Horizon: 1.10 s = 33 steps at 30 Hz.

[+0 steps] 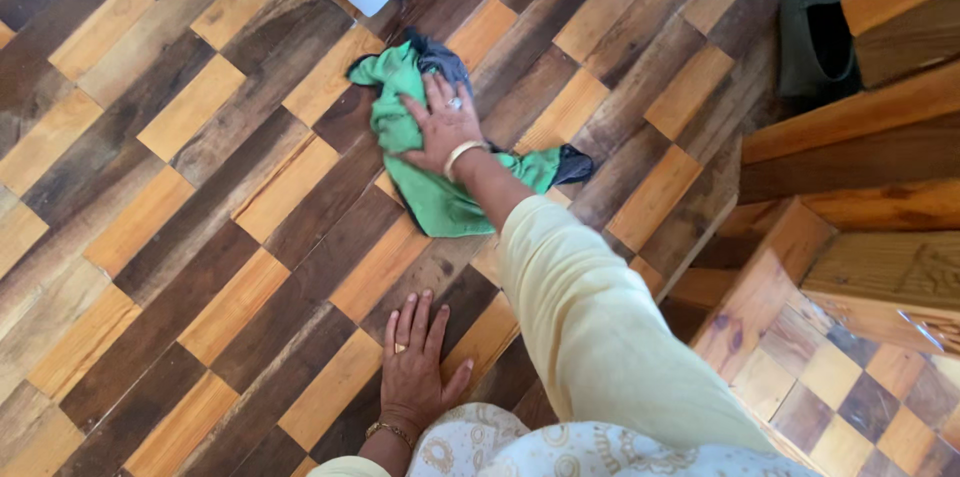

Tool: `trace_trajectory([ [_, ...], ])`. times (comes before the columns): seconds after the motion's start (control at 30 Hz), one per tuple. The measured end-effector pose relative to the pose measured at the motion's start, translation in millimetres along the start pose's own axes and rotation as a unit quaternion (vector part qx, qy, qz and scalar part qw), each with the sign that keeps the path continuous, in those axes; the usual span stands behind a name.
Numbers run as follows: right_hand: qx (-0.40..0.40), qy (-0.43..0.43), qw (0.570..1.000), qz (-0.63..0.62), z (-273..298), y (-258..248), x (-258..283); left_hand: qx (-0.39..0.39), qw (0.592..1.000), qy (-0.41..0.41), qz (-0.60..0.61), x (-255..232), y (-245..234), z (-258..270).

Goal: The person wipes a carved wooden door and decorative wooden wall panels using a cloth, then folds and unfolds the cloth while wiping different sections of a wood-tiled floor.

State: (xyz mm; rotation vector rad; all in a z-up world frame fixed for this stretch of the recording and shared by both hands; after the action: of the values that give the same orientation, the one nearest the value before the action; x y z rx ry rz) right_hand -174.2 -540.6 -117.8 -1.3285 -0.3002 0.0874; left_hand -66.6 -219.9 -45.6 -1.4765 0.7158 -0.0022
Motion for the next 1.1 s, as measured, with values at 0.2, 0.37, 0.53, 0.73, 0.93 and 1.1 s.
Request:
trace_trajectory([
  [0.2,-0.036,0.219,0.975,0.019,-50.5,-40.5,-123.6,0.016,1.000,-0.011,0.017,6.6,7.3,5.4],
  [0.37,0.069,0.249,0.966,-0.019,-90.1,-63.6,-98.5,0.019,1.000,-0.006,0.003,13.0,13.2,8.3],
  [0.53,0.093,0.027,0.994,0.043,-97.1,-21.4,87.6,0.037,0.999,-0.021,0.026,15.5,22.5,11.5],
  [0.73,0.087,-0.227,0.970,0.032,-26.0,10.9,215.0,0.026,0.997,-0.017,0.071,13.3,10.9,9.0],
  [0.93,0.060,0.056,0.995,0.048,-27.6,-38.9,9.8,-0.003,0.999,-0.007,0.041,12.0,2.9,11.7],
  [1.1,0.050,0.265,0.963,0.019,49.9,-55.6,-135.0,-0.014,0.998,0.006,0.060,3.8,1.1,11.4],
])
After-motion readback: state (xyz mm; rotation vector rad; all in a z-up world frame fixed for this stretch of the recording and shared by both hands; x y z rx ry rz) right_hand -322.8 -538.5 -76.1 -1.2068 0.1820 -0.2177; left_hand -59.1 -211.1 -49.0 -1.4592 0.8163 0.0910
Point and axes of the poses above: each hand's wrist, its own z-axis away from the middle knuckle, its own y-axis out of the palm, x = y × z, the point moved 8 cm from there along -z, towards the middle knuckle, and after that the axes turned 2 degrees about y, right-handed, at the moved point
